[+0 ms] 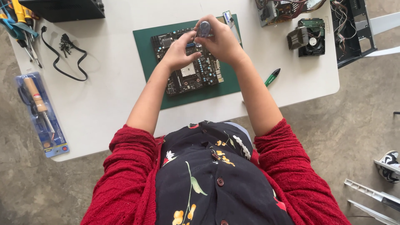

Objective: The person is using a screwdriver to remove or tighten screws on a computer motherboard and a brush to clean dust off the components.

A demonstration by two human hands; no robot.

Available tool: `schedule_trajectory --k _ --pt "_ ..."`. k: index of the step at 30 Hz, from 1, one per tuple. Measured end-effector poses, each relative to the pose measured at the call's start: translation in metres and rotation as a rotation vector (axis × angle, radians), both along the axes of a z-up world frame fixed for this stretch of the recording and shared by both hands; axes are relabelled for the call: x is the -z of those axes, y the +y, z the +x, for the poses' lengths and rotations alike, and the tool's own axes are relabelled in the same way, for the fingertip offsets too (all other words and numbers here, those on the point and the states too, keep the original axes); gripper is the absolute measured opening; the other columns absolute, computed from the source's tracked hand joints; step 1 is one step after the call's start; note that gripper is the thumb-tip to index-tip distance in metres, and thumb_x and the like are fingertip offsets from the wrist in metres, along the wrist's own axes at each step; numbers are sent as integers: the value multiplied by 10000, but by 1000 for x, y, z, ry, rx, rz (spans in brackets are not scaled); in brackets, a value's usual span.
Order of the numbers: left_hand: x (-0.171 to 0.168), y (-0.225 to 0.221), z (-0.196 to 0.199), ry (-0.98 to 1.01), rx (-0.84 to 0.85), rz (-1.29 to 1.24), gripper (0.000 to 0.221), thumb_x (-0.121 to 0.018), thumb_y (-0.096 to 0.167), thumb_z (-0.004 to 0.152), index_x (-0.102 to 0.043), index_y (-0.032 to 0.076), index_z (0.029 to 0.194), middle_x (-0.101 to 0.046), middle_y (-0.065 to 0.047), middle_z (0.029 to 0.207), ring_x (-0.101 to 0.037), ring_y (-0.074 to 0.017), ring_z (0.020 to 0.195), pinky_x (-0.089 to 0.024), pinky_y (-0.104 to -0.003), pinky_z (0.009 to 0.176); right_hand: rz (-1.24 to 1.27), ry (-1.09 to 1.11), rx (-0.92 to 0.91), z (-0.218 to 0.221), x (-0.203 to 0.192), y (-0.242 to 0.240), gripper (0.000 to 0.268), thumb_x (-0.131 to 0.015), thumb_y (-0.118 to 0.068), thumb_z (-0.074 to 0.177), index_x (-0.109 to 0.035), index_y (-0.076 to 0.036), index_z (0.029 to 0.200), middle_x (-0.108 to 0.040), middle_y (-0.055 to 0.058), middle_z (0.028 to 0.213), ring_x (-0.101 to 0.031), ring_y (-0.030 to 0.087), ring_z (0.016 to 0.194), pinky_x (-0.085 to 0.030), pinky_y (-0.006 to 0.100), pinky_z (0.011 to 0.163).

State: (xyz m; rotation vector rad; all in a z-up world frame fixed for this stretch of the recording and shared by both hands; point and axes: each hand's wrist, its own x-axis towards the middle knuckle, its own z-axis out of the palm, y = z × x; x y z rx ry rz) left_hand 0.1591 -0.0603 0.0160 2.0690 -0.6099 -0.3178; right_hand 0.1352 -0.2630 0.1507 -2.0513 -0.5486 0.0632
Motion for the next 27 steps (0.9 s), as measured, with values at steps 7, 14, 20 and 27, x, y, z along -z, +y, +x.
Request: schedule_trajectory --k 7,14,20,27 --pt "-58 -6 -7 72 168 -534 631 -599 -1 1096 -294 102 1639 -468 -158 1636 -467 -299 1549 -387 -409 1285 -26 122 -142 11 -24 -6 290 -699 65 991 -570 -103 1189 -724 53 1107 -679 188 965 -565 324 835" --pt "-24 -16 -4 -310 -247 -152 701 -834 81 860 -516 211 1471 -738 -43 1163 -722 -281 1003 -554 -418 870 -228 -13 -225 5 -32 -13 444 -730 -133 1026 -474 -74 1383 -524 153 1321 -580 299 1166 -475 436 1027" --pt "-17 -40 11 -657 -506 120 586 -827 727 827 -676 164 893 -649 22 880 -555 -226 741 -414 -398 784 -373 -31 132 -4 -26 12 485 -801 -446 995 -460 -120 1111 -630 88 954 -617 284 724 -463 430 655" --pt "-55 -20 -6 -27 -39 -288 424 -573 55 1062 -411 137 1446 -687 -146 1280 -670 -337 1074 -530 -484 906 -292 -110 -101 11 -36 -6 589 -472 159 982 -568 -131 1485 -592 195 1301 -637 370 1082 -519 470 939"
